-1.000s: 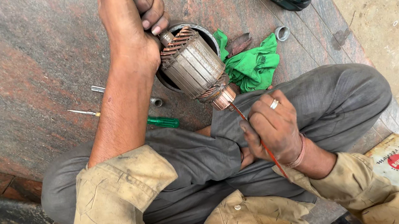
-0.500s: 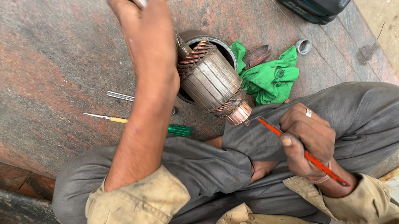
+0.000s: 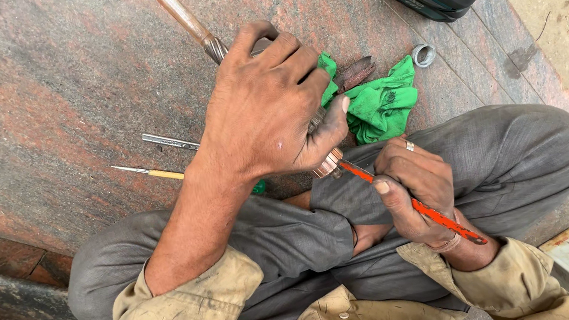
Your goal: The person sits on the ground holding an electric motor armature and files the copper commutator end with a red-handled file, rotating the armature to work around it. Near the end he sets the armature down, picks up a screwdriver, and reaches toward a cordless impact driver on the ground.
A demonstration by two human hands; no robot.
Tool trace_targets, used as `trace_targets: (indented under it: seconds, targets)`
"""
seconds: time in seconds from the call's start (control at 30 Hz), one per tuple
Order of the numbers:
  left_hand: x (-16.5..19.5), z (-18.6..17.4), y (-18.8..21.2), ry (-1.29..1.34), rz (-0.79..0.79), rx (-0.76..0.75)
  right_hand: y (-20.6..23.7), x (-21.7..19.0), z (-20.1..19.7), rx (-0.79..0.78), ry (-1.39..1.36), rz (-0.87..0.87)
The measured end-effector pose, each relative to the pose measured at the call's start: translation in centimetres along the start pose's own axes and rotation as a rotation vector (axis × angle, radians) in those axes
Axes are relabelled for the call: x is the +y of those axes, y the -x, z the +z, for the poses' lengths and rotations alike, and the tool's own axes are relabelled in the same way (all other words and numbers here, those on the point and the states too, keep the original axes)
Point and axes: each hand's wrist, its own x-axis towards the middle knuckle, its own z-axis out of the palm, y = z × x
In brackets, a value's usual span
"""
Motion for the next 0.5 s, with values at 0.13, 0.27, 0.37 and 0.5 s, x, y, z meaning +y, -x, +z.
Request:
trace_targets:
  seconds: [0.13, 0.27, 0.37, 0.5]
  targets:
    - [-0.2, 0.3, 0.5, -0.005, 0.003, 0.033, -0.3, -0.2, 0.0, -0.012, 0.037, -0.048]
    - [-0.4, 0.4, 1.0, 0.023, 0.019, 0.078, -0.7, -0.7, -0.2, -0.055, 0.125, -0.127]
    - [-0.5, 0.4, 1.2, 0.027, 0.019, 0.096, -1.1, -1.2, -0.3, -0.072, 0.186, -0.171]
    - [-0.5, 0.5, 1.4, 0.057, 0.034, 0.162, -1.7, -2.2, -0.8, -0.118, 0.278, -0.189]
